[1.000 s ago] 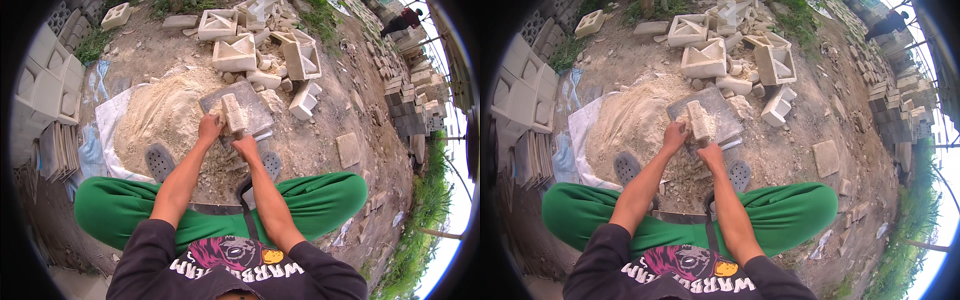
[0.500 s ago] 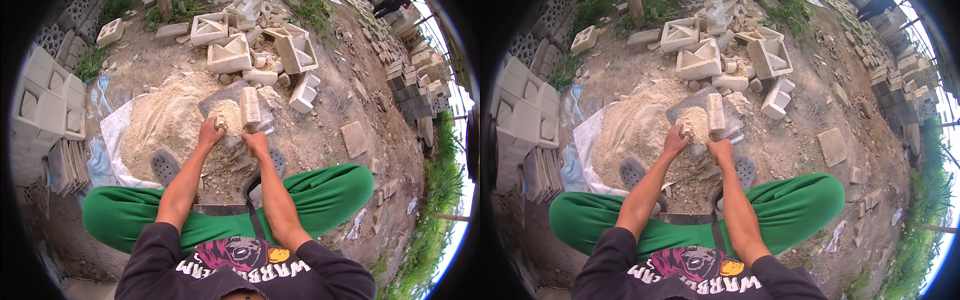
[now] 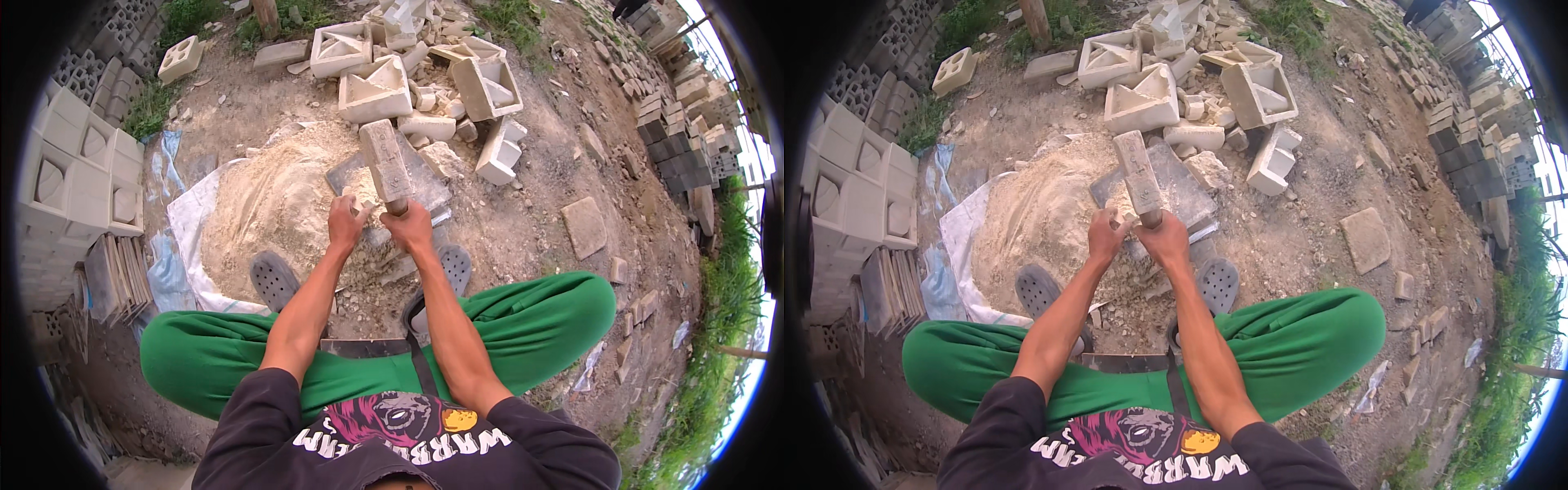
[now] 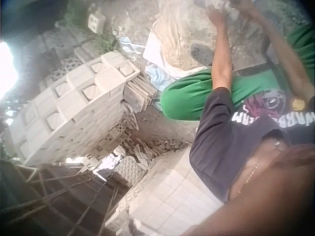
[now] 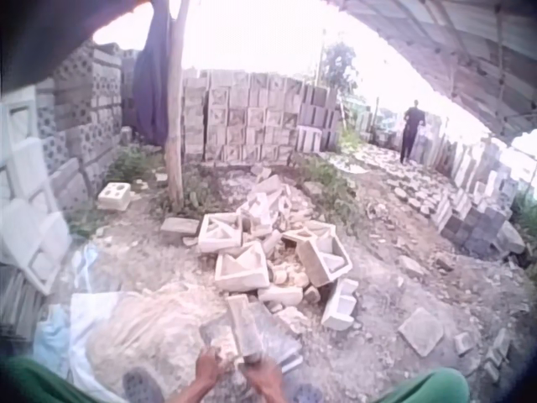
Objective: The person breaks a concrete block into smaller pieces by hitting it with another concrete block while sitting on the ground.
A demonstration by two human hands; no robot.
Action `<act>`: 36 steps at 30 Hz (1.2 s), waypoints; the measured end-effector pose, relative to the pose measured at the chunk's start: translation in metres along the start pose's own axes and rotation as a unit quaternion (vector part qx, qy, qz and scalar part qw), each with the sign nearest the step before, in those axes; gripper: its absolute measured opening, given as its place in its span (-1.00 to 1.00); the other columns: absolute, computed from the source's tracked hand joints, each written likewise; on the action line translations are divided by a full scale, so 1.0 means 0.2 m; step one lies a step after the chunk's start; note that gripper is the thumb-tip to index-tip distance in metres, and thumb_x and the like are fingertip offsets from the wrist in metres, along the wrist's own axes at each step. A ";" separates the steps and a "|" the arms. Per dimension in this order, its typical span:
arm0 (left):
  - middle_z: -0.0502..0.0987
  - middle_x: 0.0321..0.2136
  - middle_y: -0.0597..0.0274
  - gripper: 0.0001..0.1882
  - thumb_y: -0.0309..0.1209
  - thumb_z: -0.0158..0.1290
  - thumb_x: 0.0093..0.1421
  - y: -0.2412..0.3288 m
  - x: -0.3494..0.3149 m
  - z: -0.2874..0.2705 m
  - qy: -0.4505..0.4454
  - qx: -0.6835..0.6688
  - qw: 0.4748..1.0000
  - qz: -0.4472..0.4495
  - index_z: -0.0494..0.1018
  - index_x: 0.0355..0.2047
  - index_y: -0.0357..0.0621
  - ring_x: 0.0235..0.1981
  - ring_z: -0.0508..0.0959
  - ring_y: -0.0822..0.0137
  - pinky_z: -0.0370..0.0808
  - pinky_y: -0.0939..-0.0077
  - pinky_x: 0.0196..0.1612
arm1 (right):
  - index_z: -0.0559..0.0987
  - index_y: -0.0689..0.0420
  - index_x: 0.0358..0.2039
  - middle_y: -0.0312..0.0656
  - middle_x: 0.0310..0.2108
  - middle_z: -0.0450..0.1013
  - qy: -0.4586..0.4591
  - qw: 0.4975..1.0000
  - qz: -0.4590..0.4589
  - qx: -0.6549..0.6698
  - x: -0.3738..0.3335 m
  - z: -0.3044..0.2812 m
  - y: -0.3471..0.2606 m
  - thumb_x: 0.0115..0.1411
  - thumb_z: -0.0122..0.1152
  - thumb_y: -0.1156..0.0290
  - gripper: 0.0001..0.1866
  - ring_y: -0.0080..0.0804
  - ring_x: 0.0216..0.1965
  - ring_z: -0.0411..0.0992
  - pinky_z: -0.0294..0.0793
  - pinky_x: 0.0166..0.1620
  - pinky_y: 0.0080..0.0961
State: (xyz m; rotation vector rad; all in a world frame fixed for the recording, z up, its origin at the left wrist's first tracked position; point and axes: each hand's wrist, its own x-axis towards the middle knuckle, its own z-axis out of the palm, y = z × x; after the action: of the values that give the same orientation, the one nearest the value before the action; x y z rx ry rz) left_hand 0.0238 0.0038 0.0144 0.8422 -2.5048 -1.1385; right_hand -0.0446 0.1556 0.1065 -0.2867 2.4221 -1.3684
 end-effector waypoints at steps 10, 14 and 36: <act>0.51 -0.22 -0.05 -0.65 -0.37 0.26 0.05 0.01 0.04 -0.02 -0.014 0.051 0.998 0.035 0.57 -0.13 -0.16 -0.22 0.57 -0.06 0.52 0.15 -0.13 | 0.67 0.22 -0.23 0.08 -0.43 0.60 -0.027 0.984 0.083 -0.156 -0.08 0.14 0.33 -0.09 0.41 0.21 -0.57 0.01 -0.37 0.61 0.58 -0.25 -0.26; 0.51 -0.28 -0.07 -0.70 -0.37 0.27 0.04 -0.03 0.05 -0.05 -0.035 0.050 0.998 0.025 0.58 -0.21 -0.18 -0.26 0.57 -0.09 0.53 0.12 -0.16 | 0.66 0.24 -0.31 0.05 -0.47 0.60 -0.011 0.998 0.061 -0.027 -0.01 0.10 0.20 -0.10 0.40 0.23 -0.61 -0.15 -0.41 0.62 0.58 -0.26 -0.31; 0.52 -0.34 -0.02 -0.66 -0.30 0.36 -0.05 0.01 0.11 -0.08 -0.064 0.088 0.993 0.043 0.56 -0.29 -0.16 -0.29 0.59 -0.05 0.53 0.11 -0.19 | 0.60 0.31 -0.53 -0.08 -0.67 0.53 0.079 0.996 -0.019 -0.028 0.08 0.01 0.00 -0.04 0.36 0.30 -0.72 -0.41 -0.63 0.55 0.53 -0.47 -0.39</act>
State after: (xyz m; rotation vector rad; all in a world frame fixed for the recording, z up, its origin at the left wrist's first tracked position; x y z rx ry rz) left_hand 0.0136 -0.0177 0.0257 0.7169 -2.7497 -0.9843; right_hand -0.0586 0.1486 0.1028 -0.2484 2.5988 -1.3891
